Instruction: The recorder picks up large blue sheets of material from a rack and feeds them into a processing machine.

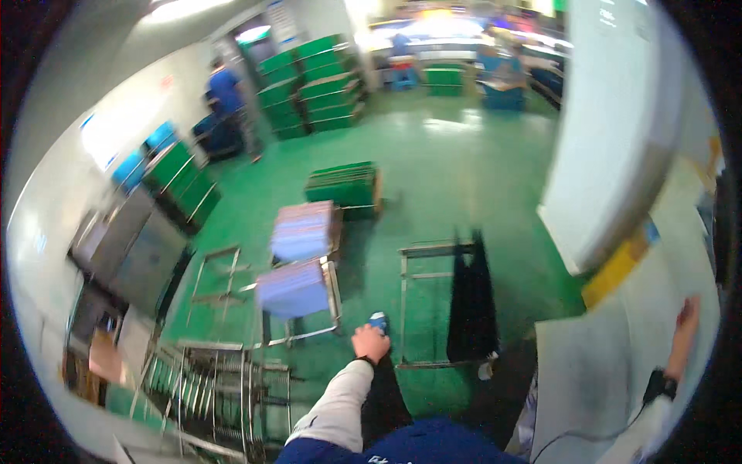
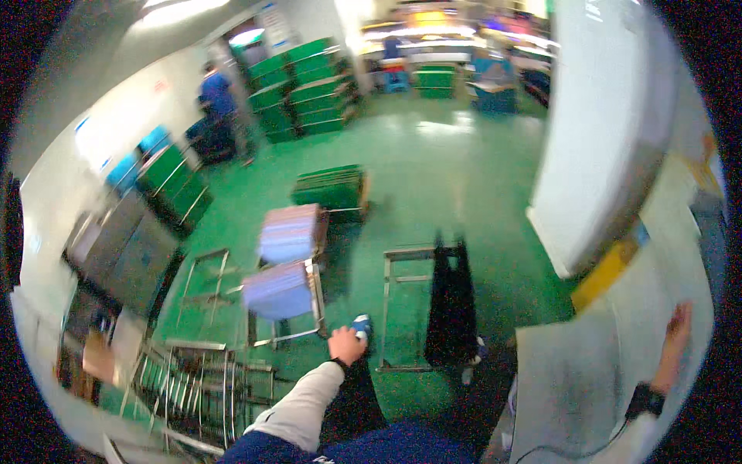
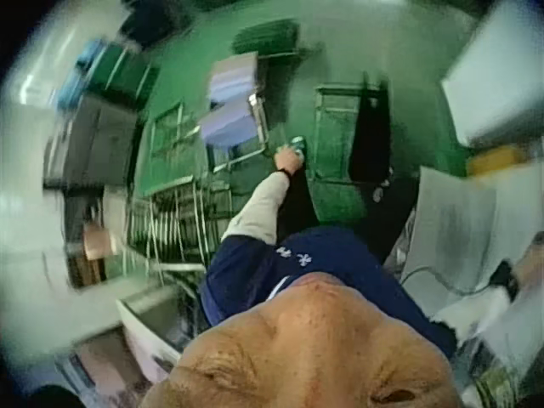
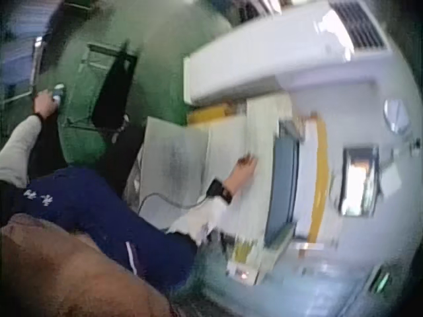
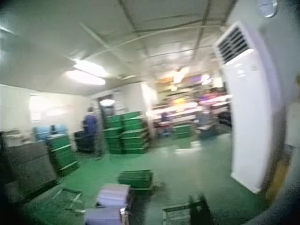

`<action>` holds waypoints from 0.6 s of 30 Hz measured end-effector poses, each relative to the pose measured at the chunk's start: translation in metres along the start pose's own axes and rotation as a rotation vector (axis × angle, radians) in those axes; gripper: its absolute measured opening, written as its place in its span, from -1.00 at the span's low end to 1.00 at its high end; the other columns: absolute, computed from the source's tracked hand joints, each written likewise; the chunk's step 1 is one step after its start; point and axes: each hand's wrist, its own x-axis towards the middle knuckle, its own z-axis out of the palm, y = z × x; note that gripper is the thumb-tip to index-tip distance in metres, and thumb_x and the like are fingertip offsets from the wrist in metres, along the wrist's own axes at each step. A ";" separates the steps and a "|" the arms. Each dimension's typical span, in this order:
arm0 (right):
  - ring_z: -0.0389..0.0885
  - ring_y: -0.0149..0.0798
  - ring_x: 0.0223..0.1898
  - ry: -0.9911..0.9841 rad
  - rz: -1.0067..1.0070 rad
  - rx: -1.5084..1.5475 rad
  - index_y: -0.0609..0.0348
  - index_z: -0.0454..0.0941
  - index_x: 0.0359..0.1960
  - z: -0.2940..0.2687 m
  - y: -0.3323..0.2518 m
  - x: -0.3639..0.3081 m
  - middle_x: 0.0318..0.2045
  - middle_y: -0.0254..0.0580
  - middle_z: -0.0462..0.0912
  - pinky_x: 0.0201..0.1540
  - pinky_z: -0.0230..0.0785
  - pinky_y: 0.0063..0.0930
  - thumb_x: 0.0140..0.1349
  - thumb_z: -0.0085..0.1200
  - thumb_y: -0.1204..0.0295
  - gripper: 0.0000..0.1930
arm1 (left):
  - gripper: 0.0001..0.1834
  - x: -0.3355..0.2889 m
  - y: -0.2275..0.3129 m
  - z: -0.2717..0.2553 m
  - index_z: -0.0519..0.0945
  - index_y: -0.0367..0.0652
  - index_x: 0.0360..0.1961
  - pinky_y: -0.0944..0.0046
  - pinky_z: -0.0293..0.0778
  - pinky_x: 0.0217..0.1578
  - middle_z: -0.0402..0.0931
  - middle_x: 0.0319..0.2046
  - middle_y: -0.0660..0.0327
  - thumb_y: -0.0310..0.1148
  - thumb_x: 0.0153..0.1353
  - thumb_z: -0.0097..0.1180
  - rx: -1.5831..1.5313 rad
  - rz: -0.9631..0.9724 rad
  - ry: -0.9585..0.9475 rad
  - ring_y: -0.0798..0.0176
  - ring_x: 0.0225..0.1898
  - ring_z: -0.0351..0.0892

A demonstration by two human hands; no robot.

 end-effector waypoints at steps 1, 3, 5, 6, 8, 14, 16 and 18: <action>0.44 -0.54 -0.16 -0.028 0.043 -0.087 0.03 0.46 -0.02 0.052 0.023 -0.014 -0.13 -0.38 0.49 -0.14 0.26 -0.65 0.38 -0.04 0.24 -0.76 | -0.62 -0.012 -0.017 -0.005 0.67 -0.14 -0.24 -0.09 0.48 -0.10 0.55 -0.13 0.09 -0.10 0.02 0.15 0.011 -0.048 0.027 -0.07 -0.02 0.50; 0.39 -0.60 -0.51 0.014 0.322 0.117 -0.06 0.58 -0.41 0.092 0.054 -0.026 -0.51 -0.54 0.51 -0.45 0.19 -0.65 0.29 0.07 0.20 -0.82 | -0.63 -0.010 -0.019 0.000 0.67 -0.14 -0.23 -0.12 0.44 -0.07 0.55 -0.12 0.09 -0.12 0.03 0.14 -0.039 -0.061 0.050 -0.06 0.00 0.48; 0.32 -0.53 -0.60 -0.133 0.424 0.070 -0.07 0.44 -0.57 0.188 0.090 -0.083 -0.64 -0.50 0.38 -0.55 0.16 -0.58 0.22 0.10 0.27 -0.79 | -0.63 -0.027 -0.035 -0.006 0.67 -0.14 -0.22 -0.10 0.43 -0.08 0.55 -0.12 0.09 -0.13 0.03 0.16 -0.025 -0.117 0.031 -0.05 0.00 0.48; 0.34 -0.50 -0.60 -0.123 0.649 0.073 -0.03 0.40 -0.57 0.188 0.110 -0.094 -0.67 -0.45 0.37 -0.56 0.17 -0.50 0.19 0.07 0.35 -0.81 | -0.64 -0.020 -0.025 -0.003 0.67 -0.13 -0.22 -0.10 0.43 -0.08 0.55 -0.12 0.09 -0.13 0.03 0.16 -0.050 -0.097 0.046 -0.04 0.00 0.48; 0.34 -0.42 -0.65 -0.357 0.574 -0.164 0.08 0.43 -0.47 0.233 0.142 -0.146 -0.64 -0.36 0.41 -0.58 0.21 -0.48 0.12 0.03 0.45 -0.94 | -0.64 -0.018 -0.021 0.001 0.67 -0.13 -0.21 -0.09 0.42 -0.07 0.55 -0.12 0.10 -0.14 0.04 0.16 -0.078 -0.099 0.051 -0.03 0.02 0.47; 0.44 -0.32 -0.66 -0.585 0.646 -0.210 0.18 0.45 -0.41 0.366 0.138 -0.250 -0.61 -0.20 0.51 -0.64 0.37 -0.35 0.15 0.11 0.49 -0.91 | -0.63 -0.025 -0.033 -0.008 0.67 -0.10 -0.18 -0.06 0.40 -0.06 0.54 -0.10 0.11 -0.14 0.04 0.15 -0.096 -0.149 0.037 -0.01 0.04 0.45; 0.45 -0.30 -0.63 -0.636 0.534 -0.307 0.18 0.45 -0.44 0.379 0.153 -0.262 -0.59 -0.19 0.53 -0.59 0.38 -0.38 0.13 0.16 0.47 -0.88 | -0.64 -0.023 -0.033 -0.010 0.67 -0.10 -0.18 -0.06 0.40 -0.06 0.54 -0.11 0.12 -0.15 0.04 0.14 -0.122 -0.160 0.028 -0.01 0.03 0.45; 0.47 -0.28 -0.59 -0.630 0.245 -0.478 0.20 0.46 -0.49 0.377 0.184 -0.264 -0.58 -0.18 0.54 -0.50 0.38 -0.38 0.09 0.21 0.46 -0.84 | -0.64 -0.019 -0.026 -0.012 0.68 -0.09 -0.18 -0.05 0.40 -0.07 0.54 -0.10 0.12 -0.16 0.04 0.13 -0.132 -0.146 0.028 0.00 0.03 0.45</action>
